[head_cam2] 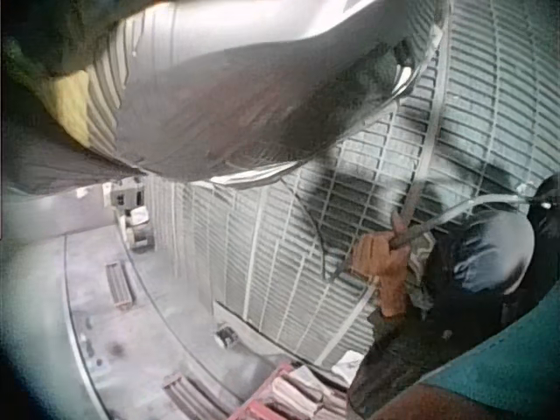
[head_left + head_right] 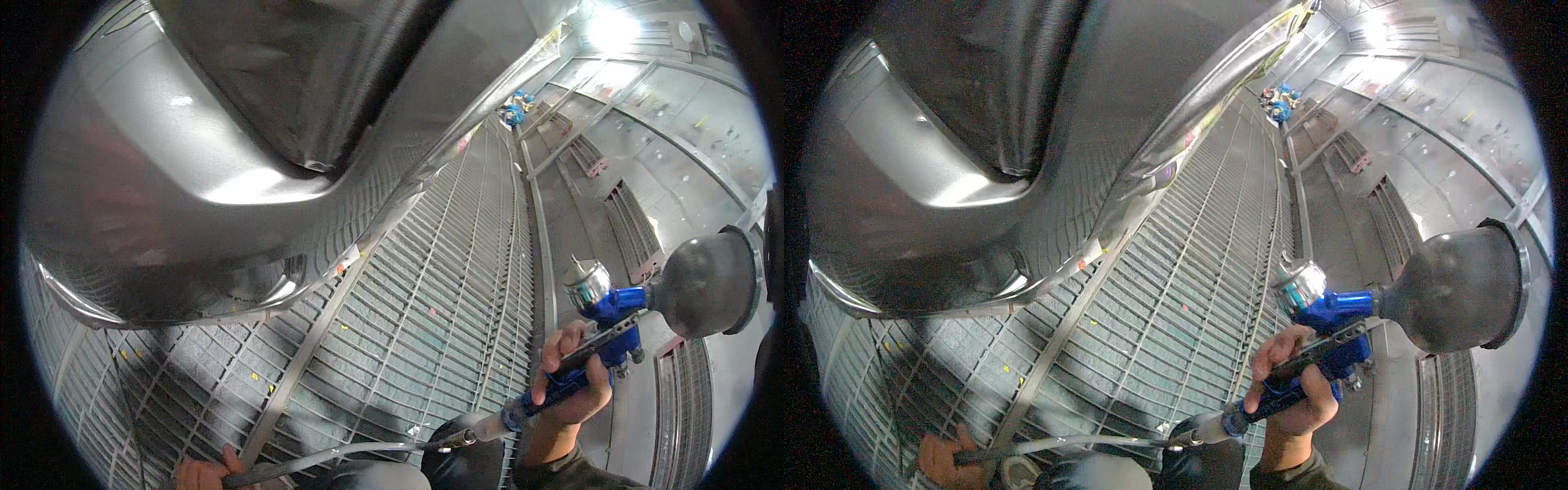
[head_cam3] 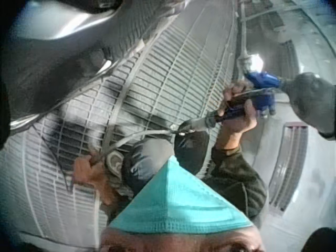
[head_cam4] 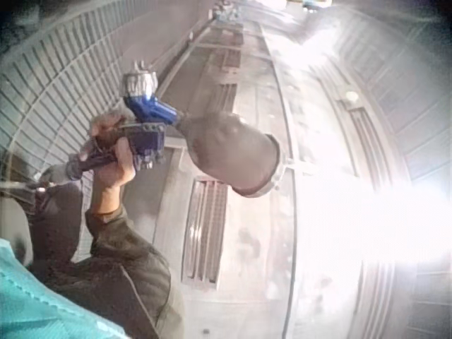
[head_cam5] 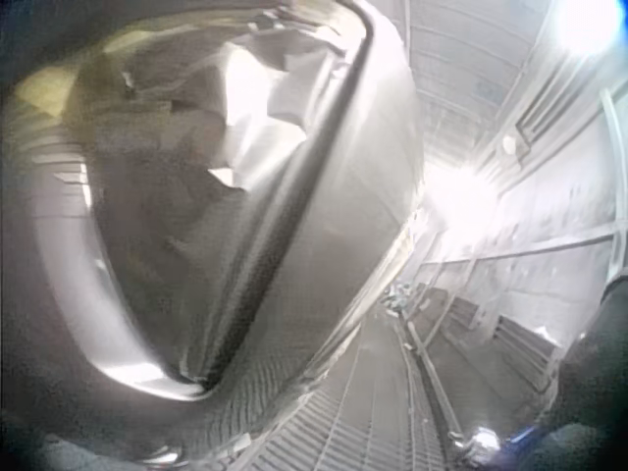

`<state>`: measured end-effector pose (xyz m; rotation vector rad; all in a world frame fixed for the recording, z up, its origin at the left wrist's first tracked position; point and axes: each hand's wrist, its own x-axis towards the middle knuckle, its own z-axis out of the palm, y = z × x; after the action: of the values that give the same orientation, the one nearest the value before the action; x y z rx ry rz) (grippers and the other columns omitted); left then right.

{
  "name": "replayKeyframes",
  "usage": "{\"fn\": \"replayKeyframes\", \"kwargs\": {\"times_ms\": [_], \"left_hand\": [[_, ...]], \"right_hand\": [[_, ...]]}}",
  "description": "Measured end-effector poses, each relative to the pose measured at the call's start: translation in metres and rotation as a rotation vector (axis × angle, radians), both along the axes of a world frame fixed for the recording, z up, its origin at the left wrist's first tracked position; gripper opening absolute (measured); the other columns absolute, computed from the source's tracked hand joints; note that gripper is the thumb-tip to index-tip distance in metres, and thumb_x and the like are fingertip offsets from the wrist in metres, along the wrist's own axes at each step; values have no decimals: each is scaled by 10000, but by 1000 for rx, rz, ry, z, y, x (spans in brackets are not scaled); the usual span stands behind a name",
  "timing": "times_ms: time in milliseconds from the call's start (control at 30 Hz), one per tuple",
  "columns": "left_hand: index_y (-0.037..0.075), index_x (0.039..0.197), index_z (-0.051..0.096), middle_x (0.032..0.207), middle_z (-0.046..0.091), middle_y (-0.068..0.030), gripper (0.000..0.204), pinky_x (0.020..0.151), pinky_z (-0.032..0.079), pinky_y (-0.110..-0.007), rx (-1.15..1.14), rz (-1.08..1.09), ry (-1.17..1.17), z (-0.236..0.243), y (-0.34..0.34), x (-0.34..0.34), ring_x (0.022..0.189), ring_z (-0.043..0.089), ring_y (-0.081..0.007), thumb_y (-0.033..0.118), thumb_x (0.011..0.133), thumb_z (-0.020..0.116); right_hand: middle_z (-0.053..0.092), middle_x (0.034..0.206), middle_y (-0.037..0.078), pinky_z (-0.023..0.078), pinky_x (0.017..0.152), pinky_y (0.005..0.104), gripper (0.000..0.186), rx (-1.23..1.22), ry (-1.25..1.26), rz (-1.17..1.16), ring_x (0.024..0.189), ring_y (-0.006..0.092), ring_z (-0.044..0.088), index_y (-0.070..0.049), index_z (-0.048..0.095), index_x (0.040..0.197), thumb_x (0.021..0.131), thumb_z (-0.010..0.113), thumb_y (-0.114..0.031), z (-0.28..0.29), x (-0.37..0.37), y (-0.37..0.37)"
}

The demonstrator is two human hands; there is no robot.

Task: The person uses a blue spray gun to apply gray paint to the front bumper of a car in a paint booth. The car is masked with newspaper and tape. The person moves around the bumper, spraying different sections, then walks to the side of the car and briefly sprays the door area.

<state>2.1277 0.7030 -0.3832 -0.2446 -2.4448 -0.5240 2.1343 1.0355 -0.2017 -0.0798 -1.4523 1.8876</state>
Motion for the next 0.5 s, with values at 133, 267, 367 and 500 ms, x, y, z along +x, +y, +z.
{"fn": "replayKeyframes", "kwargs": {"times_ms": [133, 267, 367, 500], "left_hand": [[97, 547, 440, 492, 338, -57, 436, 402, 340, -399, -54, -211, -282, -12, -40, -2, 435, 401, -236, 182, 881, 707], [100, 545, 442, 494, 332, -59, 429, 402, 338, -403, 148, -59, 119, 10, -22, -28, 433, 419, -248, 145, 823, 765], [107, 549, 453, 496, 348, -70, 414, 405, 346, -405, 242, 1, 165, 14, -21, -36, 440, 443, -261, 143, 832, 754], [125, 541, 493, 494, 386, -85, 392, 412, 358, -426, -83, -47, -130, 25, -19, -29, 450, 474, -277, 189, 790, 789]], "right_hand": [[468, 772, 157, 538, 339, 296, 452, 119, -18, 123, 669, 244, 560, 116, 460, 890, 797, 615, -299, 8, -1, -17], [461, 753, 150, 514, 324, 278, 452, 161, 2, 46, 633, 227, 540, 102, 457, 885, 804, 609, -316, 5, -11, -30], [457, 754, 145, 505, 320, 269, 465, 147, -56, 90, 631, 221, 536, 107, 457, 898, 805, 609, -323, 9, -12, -32], [527, 838, 150, 515, 337, 272, 418, 146, -148, 16, 670, 219, 573, 87, 481, 950, 807, 593, -289, 7, -2, -9]]}}
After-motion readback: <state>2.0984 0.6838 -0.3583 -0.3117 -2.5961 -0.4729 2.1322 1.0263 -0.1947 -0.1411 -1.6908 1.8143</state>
